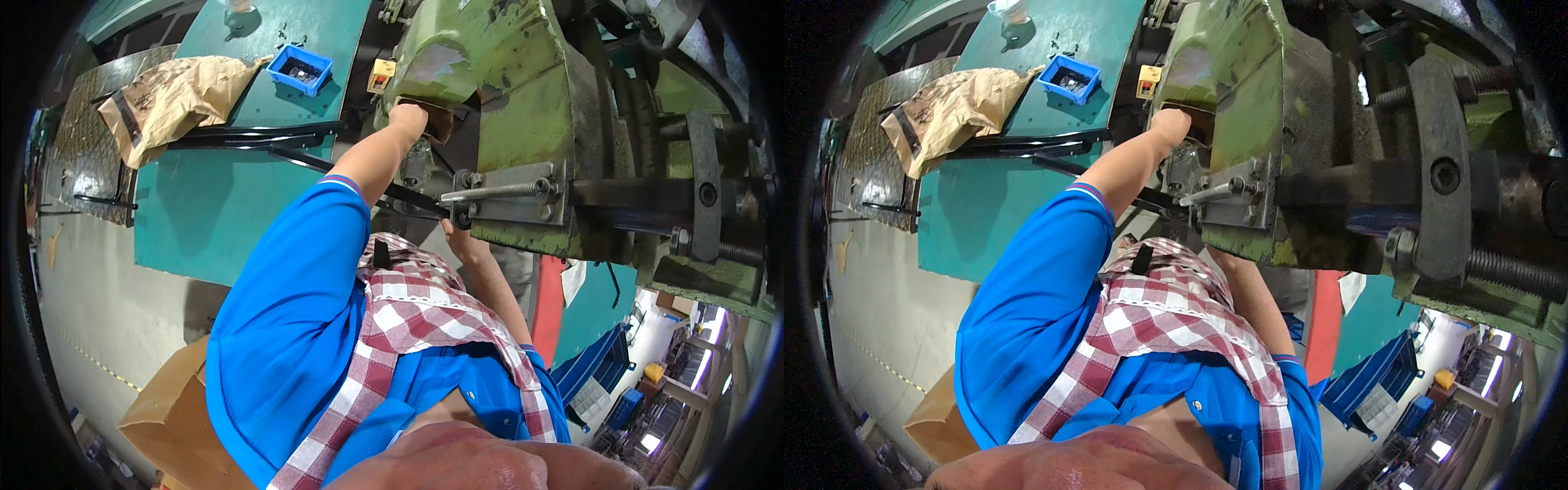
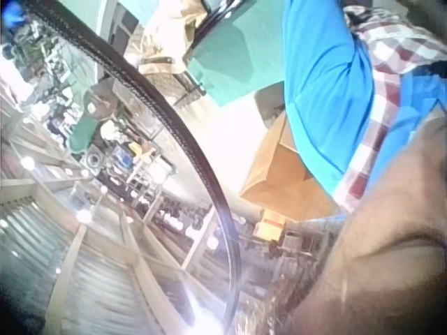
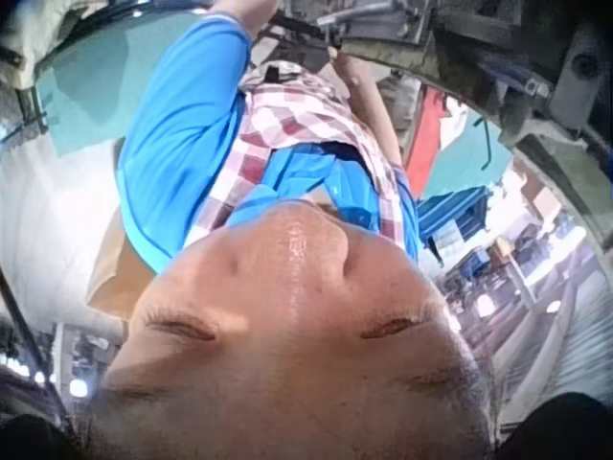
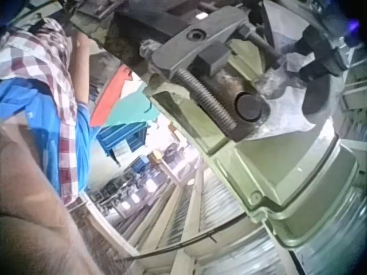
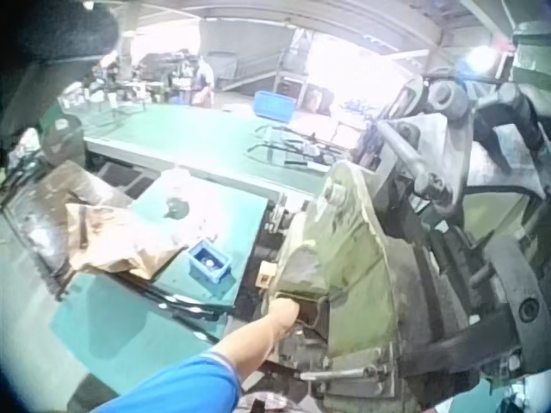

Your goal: The person assembles black metal frame components using a green industrial machine. They insert rods into the machine, secure them, and then place the assembled frames into a blue crate. The process is repeated multiple times.

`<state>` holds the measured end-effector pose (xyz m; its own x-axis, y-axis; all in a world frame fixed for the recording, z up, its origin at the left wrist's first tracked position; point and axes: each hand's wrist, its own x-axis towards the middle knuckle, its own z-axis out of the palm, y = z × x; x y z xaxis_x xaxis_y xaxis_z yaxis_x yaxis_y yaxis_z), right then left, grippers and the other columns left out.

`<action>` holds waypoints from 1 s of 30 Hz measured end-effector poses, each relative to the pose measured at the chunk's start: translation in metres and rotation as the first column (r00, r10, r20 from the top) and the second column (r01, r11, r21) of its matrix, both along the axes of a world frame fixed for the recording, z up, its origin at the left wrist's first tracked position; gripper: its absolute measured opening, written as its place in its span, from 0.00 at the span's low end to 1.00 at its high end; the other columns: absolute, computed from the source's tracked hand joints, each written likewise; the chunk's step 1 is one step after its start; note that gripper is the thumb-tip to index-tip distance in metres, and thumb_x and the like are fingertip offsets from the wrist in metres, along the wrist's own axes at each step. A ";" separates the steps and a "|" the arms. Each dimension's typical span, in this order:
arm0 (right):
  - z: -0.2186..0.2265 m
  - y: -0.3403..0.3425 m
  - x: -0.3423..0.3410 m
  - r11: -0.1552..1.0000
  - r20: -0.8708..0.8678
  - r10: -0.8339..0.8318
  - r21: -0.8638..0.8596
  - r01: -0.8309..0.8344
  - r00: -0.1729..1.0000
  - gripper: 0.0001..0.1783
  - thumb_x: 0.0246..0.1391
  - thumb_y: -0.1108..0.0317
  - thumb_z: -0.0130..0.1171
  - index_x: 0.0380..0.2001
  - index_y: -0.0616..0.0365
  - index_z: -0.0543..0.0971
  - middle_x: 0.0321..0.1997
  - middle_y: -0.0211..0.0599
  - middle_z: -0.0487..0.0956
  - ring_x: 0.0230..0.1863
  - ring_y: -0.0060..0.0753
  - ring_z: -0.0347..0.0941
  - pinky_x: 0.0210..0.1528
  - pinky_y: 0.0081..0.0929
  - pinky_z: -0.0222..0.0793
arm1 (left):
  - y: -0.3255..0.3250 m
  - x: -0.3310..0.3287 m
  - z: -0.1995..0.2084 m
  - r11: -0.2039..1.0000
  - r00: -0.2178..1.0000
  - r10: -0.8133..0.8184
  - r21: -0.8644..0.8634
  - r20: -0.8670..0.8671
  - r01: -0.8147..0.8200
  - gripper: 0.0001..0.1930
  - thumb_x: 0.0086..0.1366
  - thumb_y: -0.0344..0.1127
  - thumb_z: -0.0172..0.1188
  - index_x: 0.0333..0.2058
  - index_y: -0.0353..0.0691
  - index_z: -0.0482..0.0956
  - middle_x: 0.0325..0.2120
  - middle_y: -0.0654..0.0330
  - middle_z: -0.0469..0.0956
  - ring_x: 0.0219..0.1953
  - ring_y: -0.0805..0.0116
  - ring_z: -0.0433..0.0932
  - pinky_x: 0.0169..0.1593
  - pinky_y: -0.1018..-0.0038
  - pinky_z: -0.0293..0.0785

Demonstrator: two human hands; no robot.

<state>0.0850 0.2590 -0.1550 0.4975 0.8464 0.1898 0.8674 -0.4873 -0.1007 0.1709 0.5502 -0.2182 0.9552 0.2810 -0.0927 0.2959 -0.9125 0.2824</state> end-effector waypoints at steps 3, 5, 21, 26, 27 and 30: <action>-0.010 -0.015 -0.003 0.988 -0.108 -0.129 -0.101 0.118 0.986 0.27 0.47 0.63 0.63 0.51 0.54 0.68 0.46 0.51 0.71 0.44 0.58 0.70 0.46 0.51 0.65 | -0.015 -0.009 0.020 0.995 1.000 -0.020 0.096 0.013 0.018 0.12 0.59 0.32 0.51 0.34 0.44 0.84 0.34 0.57 0.83 0.38 0.62 0.82 0.36 0.65 0.78; -0.015 -0.018 -0.003 0.991 -0.066 -0.099 -0.101 0.092 0.993 0.25 0.47 0.62 0.61 0.49 0.54 0.69 0.45 0.50 0.72 0.44 0.57 0.70 0.45 0.49 0.65 | -0.012 -0.012 0.021 0.994 1.000 -0.017 0.108 0.009 0.016 0.11 0.58 0.32 0.51 0.33 0.44 0.84 0.34 0.57 0.82 0.37 0.62 0.82 0.35 0.65 0.78; 0.002 -0.008 0.001 0.999 -0.018 0.031 0.007 -0.031 0.999 0.15 0.50 0.59 0.56 0.38 0.54 0.71 0.44 0.46 0.75 0.47 0.49 0.72 0.45 0.45 0.64 | -0.009 -0.012 0.011 0.986 0.957 -0.111 0.148 0.268 0.073 0.10 0.57 0.34 0.51 0.26 0.45 0.83 0.27 0.57 0.82 0.33 0.61 0.82 0.34 0.67 0.78; 0.061 0.011 -0.008 1.000 0.082 0.021 0.003 -0.022 0.996 0.28 0.49 0.54 0.59 0.51 0.58 0.71 0.52 0.53 0.71 0.53 0.58 0.67 0.55 0.51 0.60 | -0.003 -0.009 0.023 0.987 0.974 -0.107 0.142 0.199 0.079 0.10 0.57 0.34 0.51 0.26 0.43 0.83 0.28 0.57 0.82 0.35 0.61 0.82 0.35 0.67 0.78; 0.069 0.010 -0.006 0.997 0.048 0.011 -0.076 -0.008 0.999 0.31 0.49 0.52 0.60 0.53 0.58 0.71 0.53 0.53 0.70 0.53 0.59 0.66 0.56 0.51 0.60 | -0.001 -0.011 0.028 0.973 0.977 -0.157 0.194 0.143 0.128 0.10 0.58 0.34 0.52 0.27 0.43 0.83 0.30 0.56 0.82 0.35 0.61 0.82 0.35 0.67 0.78; 0.091 0.017 -0.017 0.997 0.154 0.054 -0.061 -0.045 0.987 0.19 0.45 0.66 0.60 0.43 0.54 0.77 0.45 0.46 0.74 0.48 0.54 0.68 0.51 0.50 0.62 | -0.003 -0.008 0.022 0.989 0.990 -0.116 0.107 0.085 0.106 0.11 0.59 0.33 0.51 0.30 0.42 0.84 0.33 0.55 0.82 0.37 0.60 0.82 0.37 0.66 0.78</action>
